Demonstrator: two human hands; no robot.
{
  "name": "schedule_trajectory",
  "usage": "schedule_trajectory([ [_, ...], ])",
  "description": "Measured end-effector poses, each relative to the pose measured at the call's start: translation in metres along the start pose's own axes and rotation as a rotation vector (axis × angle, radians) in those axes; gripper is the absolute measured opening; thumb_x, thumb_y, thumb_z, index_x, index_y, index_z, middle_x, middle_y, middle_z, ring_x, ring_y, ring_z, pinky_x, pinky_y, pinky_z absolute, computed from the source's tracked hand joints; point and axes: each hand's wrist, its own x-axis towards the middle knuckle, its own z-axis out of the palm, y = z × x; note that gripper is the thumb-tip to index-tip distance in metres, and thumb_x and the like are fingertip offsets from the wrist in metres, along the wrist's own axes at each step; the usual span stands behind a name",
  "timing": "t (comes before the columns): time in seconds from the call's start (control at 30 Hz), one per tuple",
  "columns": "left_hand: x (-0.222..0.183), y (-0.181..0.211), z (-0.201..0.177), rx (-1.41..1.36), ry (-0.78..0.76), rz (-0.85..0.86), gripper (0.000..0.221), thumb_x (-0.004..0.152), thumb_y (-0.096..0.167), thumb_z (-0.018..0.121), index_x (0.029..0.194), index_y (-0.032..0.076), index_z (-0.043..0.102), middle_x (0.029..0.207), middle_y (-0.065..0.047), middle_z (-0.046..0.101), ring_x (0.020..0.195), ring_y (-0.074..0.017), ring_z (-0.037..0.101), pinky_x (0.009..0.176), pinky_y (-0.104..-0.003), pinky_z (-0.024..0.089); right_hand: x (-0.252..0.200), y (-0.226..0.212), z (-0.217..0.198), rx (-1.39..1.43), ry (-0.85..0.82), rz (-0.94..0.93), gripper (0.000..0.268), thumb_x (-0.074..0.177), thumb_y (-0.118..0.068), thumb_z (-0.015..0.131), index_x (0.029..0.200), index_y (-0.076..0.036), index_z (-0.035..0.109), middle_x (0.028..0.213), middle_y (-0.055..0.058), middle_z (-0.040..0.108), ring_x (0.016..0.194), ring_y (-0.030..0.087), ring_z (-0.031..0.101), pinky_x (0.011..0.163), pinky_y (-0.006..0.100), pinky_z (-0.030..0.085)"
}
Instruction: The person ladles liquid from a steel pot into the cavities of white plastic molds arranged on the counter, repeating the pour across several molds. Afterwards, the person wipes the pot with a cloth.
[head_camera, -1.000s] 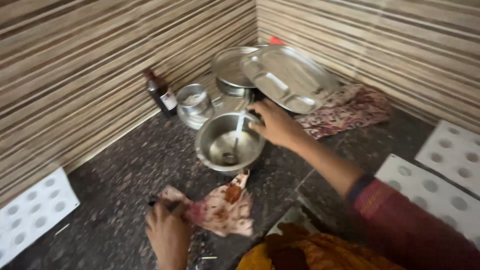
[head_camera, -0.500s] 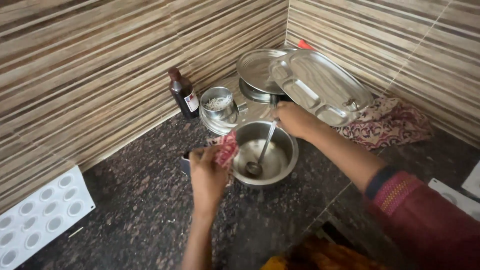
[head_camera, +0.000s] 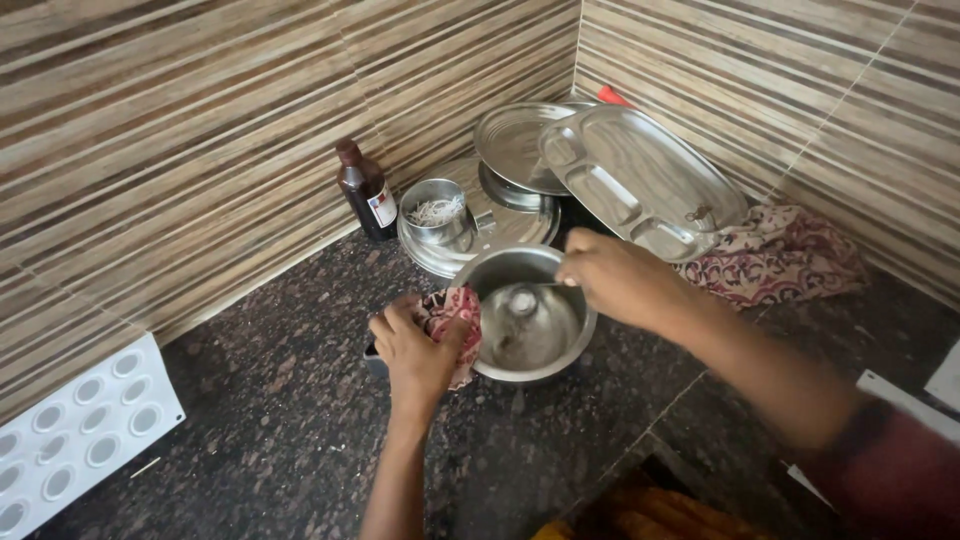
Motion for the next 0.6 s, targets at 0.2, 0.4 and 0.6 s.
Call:
schedule_trajectory([
  [0.2,0.002,-0.026,0.022,0.081,-0.134,-0.270,0.082,0.069,0.045,0.090,0.130,0.005,0.051,0.130,-0.020,0.042,0.121,-0.0431,0.045,0.106,-0.050,0.038,-0.086,-0.003,0.014,0.009,0.517,-0.044,0.023,0.085,0.003,0.068,0.105,-0.005,0.077,0.104,0.011,0.068,0.085,0.018,0.065,0.066,0.029,0.057],
  [0.4,0.001,0.002,0.010,-0.041,-0.158,-0.352,0.089,0.067,0.052,0.083,0.130,-0.001,0.051,0.137,-0.019,0.039,0.115,-0.0394,0.058,0.102,-0.044,0.048,-0.131,-0.010,0.069,0.066,0.809,-0.027,0.022,0.087,0.006,0.068,0.104,-0.005,0.075,0.098,0.011,0.065,0.081,0.021,0.068,0.069,0.033,0.057],
  [0.6,0.010,-0.058,0.043,0.081,-0.031,-0.161,0.098,0.068,0.054,0.089,0.122,-0.015,0.047,0.128,-0.031,0.042,0.112,-0.0433,0.053,0.097,-0.047,0.049,-0.150,-0.013,0.112,0.162,0.985,0.014,0.028,0.089,0.011,0.066,0.111,-0.006,0.073,0.105,0.011,0.065,0.087,0.022,0.069,0.073,0.032,0.056],
])
